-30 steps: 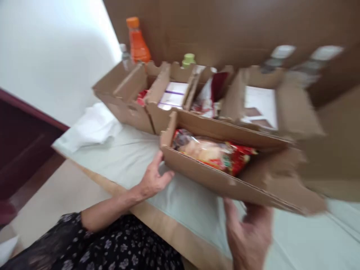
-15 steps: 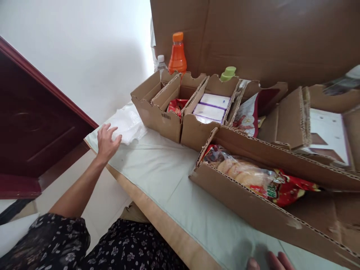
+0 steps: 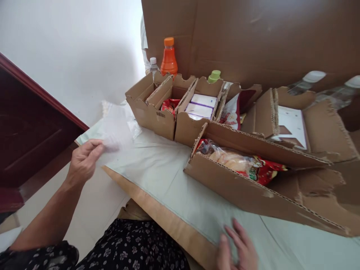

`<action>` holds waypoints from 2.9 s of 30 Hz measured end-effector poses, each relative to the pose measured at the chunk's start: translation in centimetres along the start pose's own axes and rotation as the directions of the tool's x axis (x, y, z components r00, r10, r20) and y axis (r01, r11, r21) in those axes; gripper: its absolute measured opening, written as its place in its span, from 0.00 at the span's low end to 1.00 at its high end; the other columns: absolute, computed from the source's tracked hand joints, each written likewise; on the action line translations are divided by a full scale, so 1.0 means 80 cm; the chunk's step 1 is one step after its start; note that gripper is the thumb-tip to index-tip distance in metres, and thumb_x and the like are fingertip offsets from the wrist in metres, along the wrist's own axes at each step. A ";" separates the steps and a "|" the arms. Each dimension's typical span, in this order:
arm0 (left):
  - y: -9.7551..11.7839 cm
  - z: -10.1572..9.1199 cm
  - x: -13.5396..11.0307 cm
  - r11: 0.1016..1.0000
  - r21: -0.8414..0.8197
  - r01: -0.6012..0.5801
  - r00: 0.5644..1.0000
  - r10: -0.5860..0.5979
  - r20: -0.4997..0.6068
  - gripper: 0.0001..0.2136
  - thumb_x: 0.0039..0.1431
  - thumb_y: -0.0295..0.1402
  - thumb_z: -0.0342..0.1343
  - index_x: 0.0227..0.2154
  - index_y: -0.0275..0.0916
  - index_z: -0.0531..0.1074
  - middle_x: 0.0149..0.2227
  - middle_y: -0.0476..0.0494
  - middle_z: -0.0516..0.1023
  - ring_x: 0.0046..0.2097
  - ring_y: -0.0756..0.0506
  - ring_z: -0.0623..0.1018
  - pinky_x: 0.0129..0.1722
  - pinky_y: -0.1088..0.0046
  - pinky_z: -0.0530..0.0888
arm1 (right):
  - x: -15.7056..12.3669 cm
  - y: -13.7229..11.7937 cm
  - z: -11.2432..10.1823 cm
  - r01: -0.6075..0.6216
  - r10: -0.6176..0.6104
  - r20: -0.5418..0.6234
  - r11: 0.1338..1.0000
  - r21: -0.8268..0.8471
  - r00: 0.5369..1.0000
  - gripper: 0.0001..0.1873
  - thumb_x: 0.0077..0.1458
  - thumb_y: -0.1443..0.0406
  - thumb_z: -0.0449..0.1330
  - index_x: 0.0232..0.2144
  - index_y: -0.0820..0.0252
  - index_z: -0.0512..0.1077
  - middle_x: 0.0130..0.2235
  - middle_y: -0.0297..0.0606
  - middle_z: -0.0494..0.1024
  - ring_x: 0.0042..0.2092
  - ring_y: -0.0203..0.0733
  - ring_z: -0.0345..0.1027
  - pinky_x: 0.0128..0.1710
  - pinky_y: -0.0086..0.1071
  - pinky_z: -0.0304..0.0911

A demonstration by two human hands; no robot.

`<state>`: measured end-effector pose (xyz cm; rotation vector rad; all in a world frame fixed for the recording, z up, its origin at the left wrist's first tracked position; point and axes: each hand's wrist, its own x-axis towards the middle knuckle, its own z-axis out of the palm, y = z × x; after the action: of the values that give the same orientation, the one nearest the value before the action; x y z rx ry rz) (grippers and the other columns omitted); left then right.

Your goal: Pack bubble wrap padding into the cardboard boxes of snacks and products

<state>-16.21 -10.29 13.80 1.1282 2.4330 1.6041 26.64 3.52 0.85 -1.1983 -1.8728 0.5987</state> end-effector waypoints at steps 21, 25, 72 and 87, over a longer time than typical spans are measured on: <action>0.062 0.162 -0.100 0.880 0.012 0.474 0.121 -0.078 0.990 0.16 0.58 0.37 0.59 0.49 0.39 0.70 0.32 0.51 0.75 0.34 0.49 0.73 0.38 0.70 0.69 | 0.005 -0.070 -0.027 -0.470 0.729 -0.008 0.450 0.759 0.684 0.37 0.42 0.57 0.78 0.53 0.54 0.70 0.32 0.31 0.79 0.33 0.35 0.74 0.36 0.29 0.70; 0.068 0.186 -0.092 0.950 -0.017 0.313 0.354 -0.100 0.930 0.17 0.60 0.40 0.58 0.50 0.39 0.72 0.37 0.46 0.79 0.39 0.45 0.77 0.43 0.66 0.73 | -0.008 -0.058 -0.028 -0.482 0.816 -0.083 0.417 0.771 0.572 0.31 0.37 0.59 0.78 0.42 0.56 0.70 0.31 0.29 0.78 0.31 0.34 0.73 0.33 0.28 0.69; 0.065 0.182 -0.096 0.941 -0.172 -0.291 0.593 0.319 0.739 0.06 0.69 0.33 0.55 0.44 0.42 0.76 0.38 0.47 0.85 0.38 0.47 0.83 0.40 0.72 0.80 | 0.012 -0.034 -0.079 -0.059 0.045 -0.111 0.990 -0.128 0.993 0.07 0.70 0.64 0.57 0.43 0.54 0.76 0.35 0.34 0.82 0.32 0.38 0.76 0.34 0.31 0.71; 0.050 0.212 -0.146 0.603 -0.235 -0.763 0.193 0.559 0.807 0.22 0.67 0.29 0.56 0.63 0.40 0.70 0.68 0.37 0.70 0.73 0.34 0.62 0.72 0.48 0.57 | -0.011 -0.045 -0.019 0.333 -0.180 0.442 0.894 -0.300 0.879 0.21 0.68 0.65 0.57 0.61 0.57 0.69 0.65 0.46 0.72 0.67 0.53 0.63 0.62 0.49 0.63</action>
<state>1.15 -2.69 4.84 2.5087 1.4471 0.4197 26.22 1.12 4.05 -1.0725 -2.5432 0.3677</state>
